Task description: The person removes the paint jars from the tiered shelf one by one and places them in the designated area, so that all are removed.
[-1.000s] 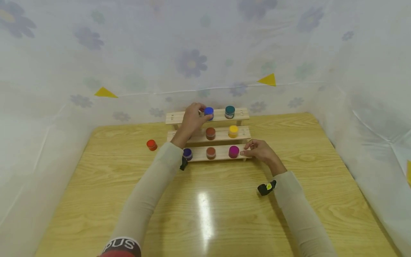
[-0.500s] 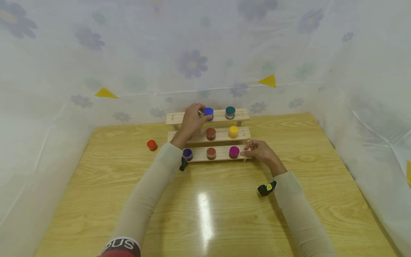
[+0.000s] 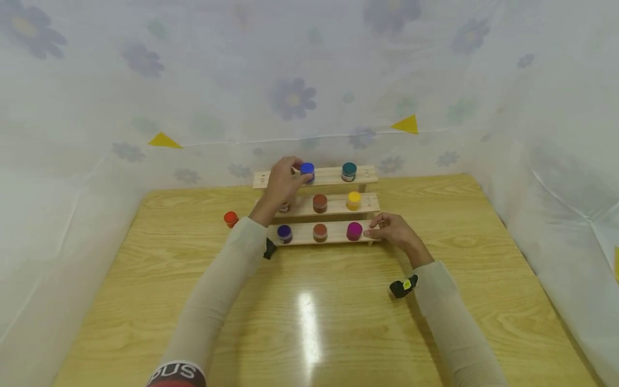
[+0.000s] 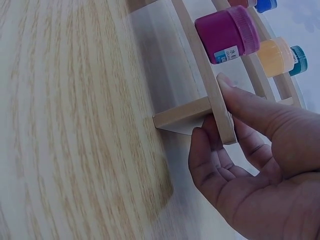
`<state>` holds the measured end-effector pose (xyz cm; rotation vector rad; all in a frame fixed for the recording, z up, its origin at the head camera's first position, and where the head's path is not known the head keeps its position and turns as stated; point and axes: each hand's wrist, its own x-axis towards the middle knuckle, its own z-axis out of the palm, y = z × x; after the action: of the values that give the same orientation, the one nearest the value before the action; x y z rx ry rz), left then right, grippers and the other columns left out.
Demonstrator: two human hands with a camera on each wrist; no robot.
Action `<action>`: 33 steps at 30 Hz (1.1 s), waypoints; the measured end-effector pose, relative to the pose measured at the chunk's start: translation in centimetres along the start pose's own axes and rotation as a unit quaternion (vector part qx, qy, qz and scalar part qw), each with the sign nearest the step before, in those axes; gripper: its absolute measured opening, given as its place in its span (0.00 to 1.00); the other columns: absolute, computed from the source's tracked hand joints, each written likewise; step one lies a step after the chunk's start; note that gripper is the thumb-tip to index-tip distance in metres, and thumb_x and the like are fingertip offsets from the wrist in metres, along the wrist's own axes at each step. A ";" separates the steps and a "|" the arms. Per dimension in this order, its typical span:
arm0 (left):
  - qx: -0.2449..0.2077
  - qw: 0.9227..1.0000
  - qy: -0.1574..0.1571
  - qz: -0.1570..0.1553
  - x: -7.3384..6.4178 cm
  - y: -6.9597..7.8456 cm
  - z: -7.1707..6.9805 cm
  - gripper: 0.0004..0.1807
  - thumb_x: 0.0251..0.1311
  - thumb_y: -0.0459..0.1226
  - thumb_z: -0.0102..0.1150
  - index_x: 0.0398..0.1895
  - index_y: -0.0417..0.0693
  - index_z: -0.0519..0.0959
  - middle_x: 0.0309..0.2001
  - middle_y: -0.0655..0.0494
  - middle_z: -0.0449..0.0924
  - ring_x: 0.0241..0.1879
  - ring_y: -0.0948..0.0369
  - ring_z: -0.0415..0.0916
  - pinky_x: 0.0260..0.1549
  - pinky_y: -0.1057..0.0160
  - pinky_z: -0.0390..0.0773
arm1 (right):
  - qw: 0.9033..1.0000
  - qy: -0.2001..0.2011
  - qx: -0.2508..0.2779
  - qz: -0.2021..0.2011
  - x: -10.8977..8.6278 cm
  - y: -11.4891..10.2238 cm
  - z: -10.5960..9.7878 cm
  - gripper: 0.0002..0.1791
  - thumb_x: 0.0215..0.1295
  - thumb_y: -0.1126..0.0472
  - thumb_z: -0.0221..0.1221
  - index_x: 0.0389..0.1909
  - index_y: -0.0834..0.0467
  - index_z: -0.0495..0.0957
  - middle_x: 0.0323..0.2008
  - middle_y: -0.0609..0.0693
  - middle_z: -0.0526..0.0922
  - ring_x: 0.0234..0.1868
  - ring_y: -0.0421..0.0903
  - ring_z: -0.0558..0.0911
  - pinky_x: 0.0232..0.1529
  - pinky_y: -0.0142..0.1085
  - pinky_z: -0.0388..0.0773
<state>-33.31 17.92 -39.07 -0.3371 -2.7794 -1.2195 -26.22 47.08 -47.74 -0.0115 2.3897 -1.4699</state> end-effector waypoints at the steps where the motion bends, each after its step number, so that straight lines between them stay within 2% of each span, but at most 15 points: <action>1: -0.003 1.000 0.002 -0.002 0.0 0.0 -0.2 0.23 0.58 0.44 0.64 0.53 0.41 0.75 0.50 0.47 0.76 0.48 0.52 0.72 0.49 0.56 0.75 | 1.000 0.000 0.000 0.001 0.0 -0.1 0.0 0.16 0.58 0.59 0.66 0.39 0.65 0.73 0.24 0.48 0.62 0.30 0.46 0.62 0.29 0.35 0.63; 8: -0.011 1.000 0.009 -0.003 -0.4 -0.5 -1.3 0.24 0.58 0.44 0.64 0.54 0.41 0.75 0.50 0.45 0.76 0.49 0.51 0.72 0.48 0.54 0.75 | 1.000 0.000 -0.004 0.006 -0.1 -0.3 -0.2 0.17 0.58 0.58 0.66 0.41 0.65 0.73 0.25 0.49 0.63 0.30 0.46 0.62 0.28 0.34 0.63; 12: -0.017 1.000 0.014 -0.015 -0.7 -0.9 -1.8 0.23 0.59 0.44 0.63 0.54 0.40 0.75 0.50 0.46 0.76 0.49 0.51 0.71 0.49 0.54 0.74 | 1.000 -0.001 -0.001 0.006 0.1 -0.1 -0.3 0.19 0.58 0.58 0.66 0.42 0.66 0.73 0.25 0.48 0.64 0.29 0.45 0.62 0.28 0.34 0.63; 22: -0.025 0.999 0.032 -0.019 -1.5 -1.9 -2.7 0.22 0.60 0.43 0.62 0.53 0.39 0.74 0.49 0.46 0.75 0.48 0.51 0.71 0.48 0.54 0.73 | 1.000 0.002 -0.001 0.008 0.6 0.5 -0.6 0.17 0.57 0.57 0.67 0.39 0.63 0.73 0.23 0.47 0.64 0.27 0.43 0.64 0.28 0.33 0.65; 29: -0.023 0.998 0.066 0.001 -2.0 -2.9 -3.2 0.22 0.58 0.42 0.63 0.51 0.38 0.75 0.48 0.44 0.76 0.47 0.50 0.72 0.47 0.53 0.73 | 1.000 -0.010 0.002 0.013 -1.4 -2.6 -0.7 0.15 0.60 0.64 0.62 0.42 0.69 0.72 0.23 0.49 0.62 0.28 0.45 0.62 0.28 0.35 0.64; 33: -0.026 0.997 0.072 -0.007 -2.5 -3.3 -3.7 0.21 0.58 0.41 0.63 0.51 0.38 0.75 0.48 0.43 0.76 0.47 0.49 0.72 0.47 0.53 0.73 | 1.000 -0.012 0.004 0.010 -1.6 -2.7 -0.7 0.16 0.61 0.64 0.62 0.44 0.71 0.71 0.23 0.49 0.64 0.26 0.43 0.62 0.29 0.35 0.65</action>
<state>-31.69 12.56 -39.36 -0.2251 -2.6372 -1.2682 -25.36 46.72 -44.68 -0.0025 2.3585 -1.4631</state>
